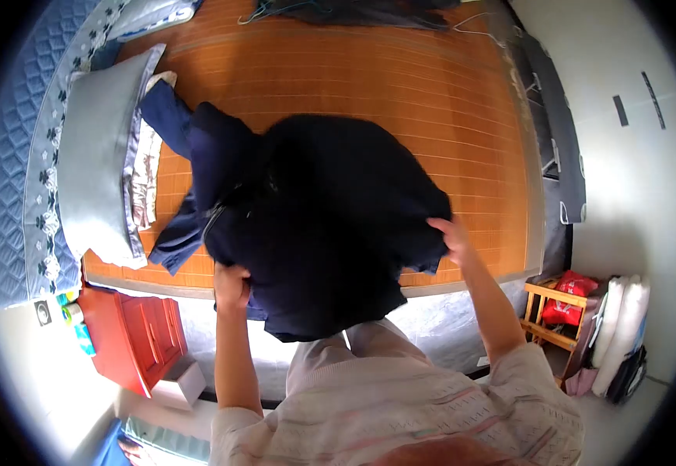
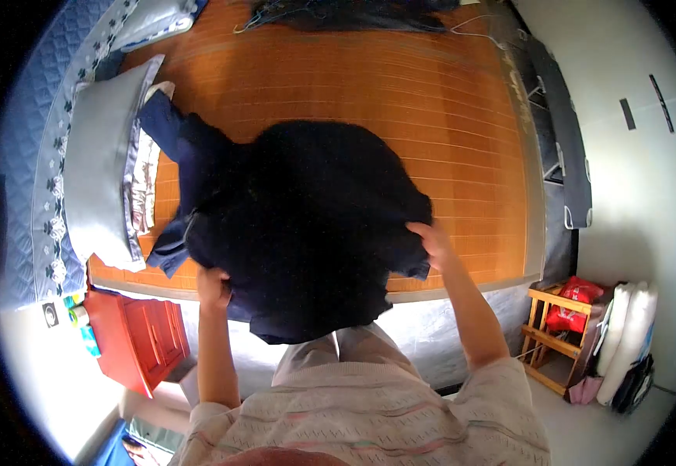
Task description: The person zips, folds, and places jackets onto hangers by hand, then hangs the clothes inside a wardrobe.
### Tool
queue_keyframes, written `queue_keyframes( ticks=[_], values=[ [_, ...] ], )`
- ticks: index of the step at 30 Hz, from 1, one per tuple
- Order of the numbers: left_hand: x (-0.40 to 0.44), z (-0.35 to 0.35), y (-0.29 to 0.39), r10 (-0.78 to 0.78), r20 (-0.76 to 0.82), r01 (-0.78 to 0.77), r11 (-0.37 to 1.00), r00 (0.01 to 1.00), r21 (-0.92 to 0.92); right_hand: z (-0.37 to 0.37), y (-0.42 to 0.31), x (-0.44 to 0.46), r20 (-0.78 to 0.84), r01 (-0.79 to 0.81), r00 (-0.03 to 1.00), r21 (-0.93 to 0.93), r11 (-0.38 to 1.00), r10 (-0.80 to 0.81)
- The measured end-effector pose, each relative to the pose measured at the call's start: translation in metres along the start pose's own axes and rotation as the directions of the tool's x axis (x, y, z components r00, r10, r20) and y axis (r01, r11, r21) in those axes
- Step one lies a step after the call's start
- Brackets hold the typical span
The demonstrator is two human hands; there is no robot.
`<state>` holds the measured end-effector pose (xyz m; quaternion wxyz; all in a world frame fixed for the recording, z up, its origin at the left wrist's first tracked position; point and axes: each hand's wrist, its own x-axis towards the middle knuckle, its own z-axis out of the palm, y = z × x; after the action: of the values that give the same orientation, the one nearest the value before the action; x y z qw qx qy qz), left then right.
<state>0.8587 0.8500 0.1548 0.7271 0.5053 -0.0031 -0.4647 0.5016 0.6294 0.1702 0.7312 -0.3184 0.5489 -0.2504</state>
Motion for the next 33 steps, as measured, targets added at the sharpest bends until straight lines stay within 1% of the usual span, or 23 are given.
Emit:
queue_keyframes(
  ticks=[1, 2, 4, 6, 7, 8, 10, 12, 13, 14, 16, 19, 22, 23, 24, 26, 27, 28, 29, 30, 31, 32, 33],
  values=[
    [-0.017, -0.004, 0.005, 0.035, 0.012, -0.035, 0.999, 0.999, 0.017, -0.02, -0.005, -0.025, -0.094, -0.025, 0.995, 0.048, 0.999, 0.029],
    [-0.029, -0.011, 0.015, -0.046, 0.023, 0.047, 0.999, 0.999, -0.023, -0.04, -0.008, -0.051, -0.187, -0.056, 0.98, 0.095, 0.994, 0.073],
    [-0.06, -0.008, 0.043, 0.001, 0.07, -0.003, 0.999, 0.998, 0.035, -0.073, -0.011, -0.101, -0.271, 0.189, 0.948, 0.054, 0.981, -0.167],
    [-0.083, -0.004, 0.063, 0.119, -0.01, -0.12, 0.99, 0.993, -0.076, -0.103, -0.029, -0.15, -0.408, 0.212, 0.904, 0.169, 0.962, -0.128],
    [-0.087, -0.021, 0.068, 0.182, 0.017, -0.18, 0.978, 0.983, -0.106, -0.119, -0.04, -0.172, -0.409, 0.278, 0.895, 0.206, 0.938, -0.176],
    [-0.095, -0.025, 0.076, 0.284, 0.068, -0.282, 0.959, 0.956, -0.036, -0.132, -0.052, -0.193, -0.41, 0.342, 0.884, 0.24, 0.908, -0.224],
    [-0.114, -0.026, 0.088, 0.399, 0.123, -0.411, 0.907, 0.909, 0.094, -0.154, -0.074, -0.238, -0.406, 0.444, 0.853, 0.234, 0.865, -0.328],
    [-0.141, 0.001, 0.096, 0.407, 0.114, -0.411, 0.911, 0.907, 0.02, -0.178, -0.087, -0.275, -0.436, 0.505, 0.817, 0.228, 0.833, -0.376],
    [-0.153, 0.015, 0.096, 0.408, 0.107, -0.409, 0.912, 0.906, -0.016, -0.181, -0.093, -0.293, -0.417, 0.543, 0.808, 0.251, 0.801, -0.417],
    [-0.163, 0.028, 0.094, 0.428, 0.071, -0.429, 0.903, 0.901, -0.005, -0.197, -0.095, -0.305, -0.4, 0.57, 0.796, 0.242, 0.786, -0.454],
    [-0.181, 0.054, 0.08, 0.464, -0.004, -0.464, 0.886, 0.886, 0.018, -0.22, -0.106, -0.328, -0.403, 0.576, 0.79, 0.23, 0.785, -0.462],
    [-0.196, 0.075, 0.044, 0.471, 0.042, -0.473, 0.878, 0.881, 0.071, -0.269, -0.129, -0.333, -0.429, 0.584, 0.788, 0.295, 0.756, -0.441],
    [-0.201, 0.102, 0.004, 0.524, 0.075, -0.529, 0.846, 0.848, 0.072, -0.31, -0.167, -0.314, -0.35, 0.484, 0.862, 0.357, 0.799, -0.367],
    [-0.203, 0.106, -0.008, 0.52, 0.04, -0.521, 0.852, 0.853, 0.048, -0.332, -0.18, -0.296, -0.325, 0.45, 0.879, 0.326, 0.831, -0.349],
    [-0.206, 0.108, -0.02, 0.496, 0.049, -0.498, 0.866, 0.867, 0.039, -0.354, -0.196, -0.27, -0.296, 0.415, 0.896, 0.284, 0.864, -0.333],
    [-0.214, 0.111, -0.041, 0.468, 0.057, -0.469, 0.883, 0.882, 0.016, -0.356, -0.24, -0.213, -0.313, 0.356, 0.908, 0.22, 0.908, -0.28],
    [-0.233, 0.143, -0.047, 0.477, 0.006, -0.477, 0.879, 0.879, 0.001, -0.364, -0.265, -0.167, -0.361, 0.429, 0.866, 0.179, 0.886, -0.346],
    [-0.24, 0.151, -0.054, 0.448, 0.007, -0.448, 0.894, 0.894, -0.019, -0.341, -0.293, -0.132, -0.38, 0.508, 0.802, 0.031, 0.861, -0.46],
    [-0.246, 0.159, -0.06, 0.42, 0.007, -0.419, 0.907, 0.908, -0.039, -0.319, -0.323, -0.098, -0.235, 0.636, 0.729, -0.114, 0.763, -0.642],
    [-0.25, 0.164, -0.063, 0.393, 0.01, -0.392, 0.918, 0.92, -0.057, -0.29, -0.355, -0.065, -0.063, 0.753, 0.622, -0.223, 0.619, -0.78],
    [-0.25, 0.166, -0.068, 0.384, 0.044, -0.381, 0.923, 0.922, -0.062, -0.249, -0.396, -0.048, -0.062, 0.682, 0.723, -0.09, 0.726, -0.688],
    [-0.247, 0.174, -0.074, 0.415, 0.012, -0.413, 0.908, 0.91, -0.075, -0.193, -0.415, -0.066, 0.017, 0.714, 0.698, 0.058, 0.698, -0.716],
    [-0.238, 0.172, -0.08, 0.488, 0.035, -0.488, 0.864, 0.872, 0.126, -0.153, -0.432, -0.077, 0.073, 0.764, 0.643, -0.003, 0.645, -0.762]
  ],
)
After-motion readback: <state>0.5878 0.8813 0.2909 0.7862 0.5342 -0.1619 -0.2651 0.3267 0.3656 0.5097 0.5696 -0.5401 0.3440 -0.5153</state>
